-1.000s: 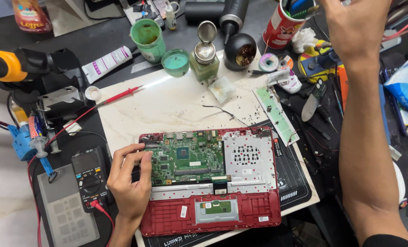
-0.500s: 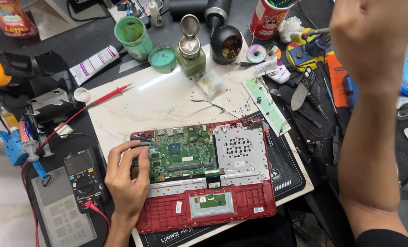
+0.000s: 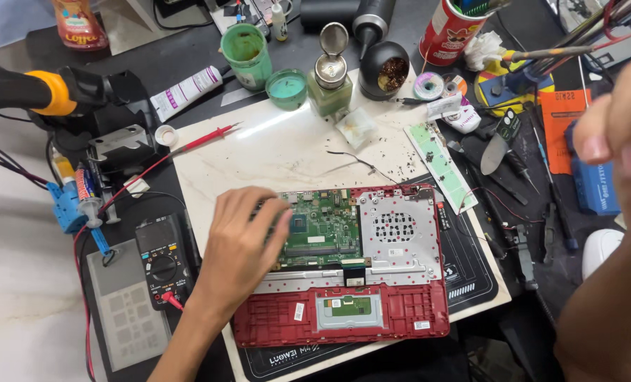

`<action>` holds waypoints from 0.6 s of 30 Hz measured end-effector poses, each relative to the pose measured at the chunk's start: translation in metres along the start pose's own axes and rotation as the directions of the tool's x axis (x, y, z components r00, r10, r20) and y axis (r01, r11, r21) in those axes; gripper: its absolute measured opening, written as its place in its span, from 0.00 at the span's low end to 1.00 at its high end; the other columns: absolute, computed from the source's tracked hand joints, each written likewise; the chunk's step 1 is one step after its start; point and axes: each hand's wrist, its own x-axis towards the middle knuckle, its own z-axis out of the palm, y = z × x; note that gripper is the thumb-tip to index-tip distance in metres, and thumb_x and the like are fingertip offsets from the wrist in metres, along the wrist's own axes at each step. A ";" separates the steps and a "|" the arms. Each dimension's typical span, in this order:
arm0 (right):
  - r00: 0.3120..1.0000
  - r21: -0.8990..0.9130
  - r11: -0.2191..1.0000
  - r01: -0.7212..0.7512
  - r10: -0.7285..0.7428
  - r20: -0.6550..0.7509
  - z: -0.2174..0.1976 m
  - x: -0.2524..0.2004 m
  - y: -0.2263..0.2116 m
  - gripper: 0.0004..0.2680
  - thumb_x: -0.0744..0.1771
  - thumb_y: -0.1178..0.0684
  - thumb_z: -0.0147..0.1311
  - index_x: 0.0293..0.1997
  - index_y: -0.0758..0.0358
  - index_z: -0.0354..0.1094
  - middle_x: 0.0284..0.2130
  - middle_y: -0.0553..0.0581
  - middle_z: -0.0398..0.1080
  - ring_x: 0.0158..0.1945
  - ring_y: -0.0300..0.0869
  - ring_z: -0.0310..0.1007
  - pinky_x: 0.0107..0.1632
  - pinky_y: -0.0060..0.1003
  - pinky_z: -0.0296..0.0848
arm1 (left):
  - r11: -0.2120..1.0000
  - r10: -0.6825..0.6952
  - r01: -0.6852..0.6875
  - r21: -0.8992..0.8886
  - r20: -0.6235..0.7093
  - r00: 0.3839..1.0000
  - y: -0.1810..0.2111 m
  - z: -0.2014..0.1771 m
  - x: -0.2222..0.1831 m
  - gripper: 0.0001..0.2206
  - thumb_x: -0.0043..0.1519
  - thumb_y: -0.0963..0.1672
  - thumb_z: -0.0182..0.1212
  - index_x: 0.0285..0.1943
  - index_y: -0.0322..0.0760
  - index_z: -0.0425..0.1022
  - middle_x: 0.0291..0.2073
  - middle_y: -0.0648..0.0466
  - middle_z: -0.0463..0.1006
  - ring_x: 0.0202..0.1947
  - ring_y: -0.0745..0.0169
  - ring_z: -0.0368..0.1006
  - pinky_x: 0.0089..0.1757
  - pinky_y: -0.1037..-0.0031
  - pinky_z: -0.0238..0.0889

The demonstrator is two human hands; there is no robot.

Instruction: The person manipulates the motherboard inside a laptop chassis, uses tweezers to handle small components and internal wiring, and adjusts internal silver plates.

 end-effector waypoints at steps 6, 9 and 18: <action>0.995 0.161 0.985 -0.057 0.043 0.094 -0.006 -0.016 -0.004 0.07 0.73 0.54 0.53 0.48 0.66 0.74 0.39 0.53 0.71 0.35 0.40 0.70 0.48 0.43 0.75 | 0.984 0.171 -0.166 -0.068 0.093 0.981 0.009 0.041 0.049 0.09 0.61 0.41 0.65 0.49 0.32 0.75 0.47 0.43 0.75 0.53 0.43 0.70 0.55 0.55 0.61; 0.996 0.064 0.997 -0.044 0.049 -0.070 0.034 -0.027 0.002 0.07 0.75 0.54 0.52 0.51 0.68 0.72 0.38 0.55 0.72 0.35 0.41 0.73 0.48 0.43 0.77 | 0.969 0.243 -0.231 -0.087 0.169 0.955 0.017 0.072 0.072 0.15 0.56 0.38 0.63 0.53 0.32 0.74 0.50 0.42 0.74 0.56 0.43 0.69 0.57 0.55 0.59; 0.919 -0.424 0.846 -0.323 0.174 -0.353 0.080 -0.048 0.069 0.08 0.72 0.60 0.50 0.54 0.76 0.70 0.45 0.58 0.74 0.42 0.41 0.77 0.49 0.36 0.78 | 0.961 0.273 -0.271 -0.050 0.294 0.916 0.020 0.112 0.091 0.18 0.51 0.34 0.58 0.51 0.34 0.74 0.51 0.42 0.72 0.57 0.42 0.66 0.55 0.56 0.59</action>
